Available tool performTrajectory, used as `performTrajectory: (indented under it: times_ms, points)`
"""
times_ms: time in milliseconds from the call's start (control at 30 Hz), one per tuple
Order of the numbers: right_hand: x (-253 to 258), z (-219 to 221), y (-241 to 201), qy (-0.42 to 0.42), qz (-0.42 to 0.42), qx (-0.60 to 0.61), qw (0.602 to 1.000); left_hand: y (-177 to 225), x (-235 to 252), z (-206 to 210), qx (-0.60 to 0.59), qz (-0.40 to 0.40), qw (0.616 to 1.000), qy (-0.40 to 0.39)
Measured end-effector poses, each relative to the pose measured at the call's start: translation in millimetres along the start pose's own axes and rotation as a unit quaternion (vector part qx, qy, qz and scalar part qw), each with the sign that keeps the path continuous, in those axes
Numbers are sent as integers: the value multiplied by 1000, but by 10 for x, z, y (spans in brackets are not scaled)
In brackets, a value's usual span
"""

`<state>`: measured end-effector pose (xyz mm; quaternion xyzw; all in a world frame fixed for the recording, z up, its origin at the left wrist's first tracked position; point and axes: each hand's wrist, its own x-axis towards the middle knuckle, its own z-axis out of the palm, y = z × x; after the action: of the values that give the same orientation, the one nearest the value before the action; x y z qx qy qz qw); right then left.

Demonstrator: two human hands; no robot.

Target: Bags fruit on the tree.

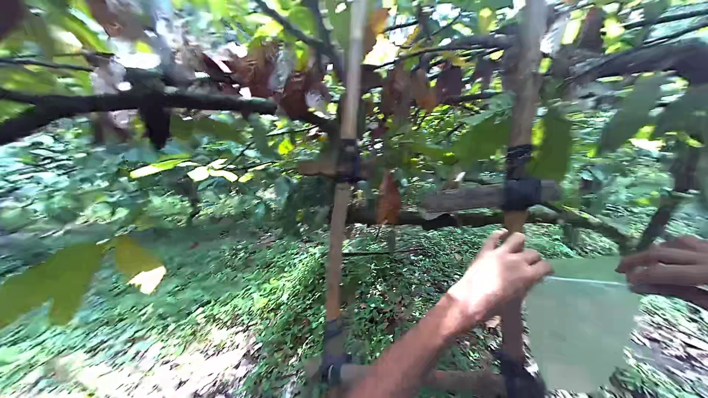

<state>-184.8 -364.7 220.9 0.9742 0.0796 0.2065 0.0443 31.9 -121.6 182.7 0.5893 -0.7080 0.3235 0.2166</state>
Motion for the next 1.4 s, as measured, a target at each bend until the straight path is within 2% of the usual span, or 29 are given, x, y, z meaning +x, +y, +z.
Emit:
performTrajectory:
  times_ms: [33,67,200,300,433,567,667,833,933,1033,1100,1167,1300,1400]
  points:
    - [-39,45,166,64,-46,-33,996,-5,131,-46,-1,9,1000,-7]
    - [-78,34,246,103,-55,-51,992,-21,264,-52,2,14,1000,-14]
    - [-66,-214,338,138,-10,-41,989,-105,789,-39,-20,33,999,-33]
    - [21,-176,601,167,52,-31,984,-178,1145,-32,-15,27,999,-31]
    - [266,50,883,202,129,-40,970,-520,1462,84,8,-43,997,-57]
    - [711,-79,703,162,270,-76,946,-918,1874,47,25,-91,992,-89]
    - [790,-59,687,194,293,-71,934,-956,2040,-34,24,-96,992,-82]
    - [764,-63,654,280,278,-60,917,-929,2178,-153,19,-69,997,-38]
    - [840,-69,448,395,254,-12,883,-965,2202,-142,-16,-32,997,65]
    - [965,0,218,446,252,89,854,-983,2247,-108,-36,-5,988,152]
    - [1094,77,71,495,251,154,818,-954,2230,-88,-57,-9,978,201]
    - [1243,174,19,540,244,181,785,-899,2143,-93,-76,-26,974,214]
    - [1448,387,59,589,227,150,761,-761,1893,-189,-94,-17,961,260]
    - [1617,426,-17,614,219,177,737,-817,1934,-354,-105,10,956,275]
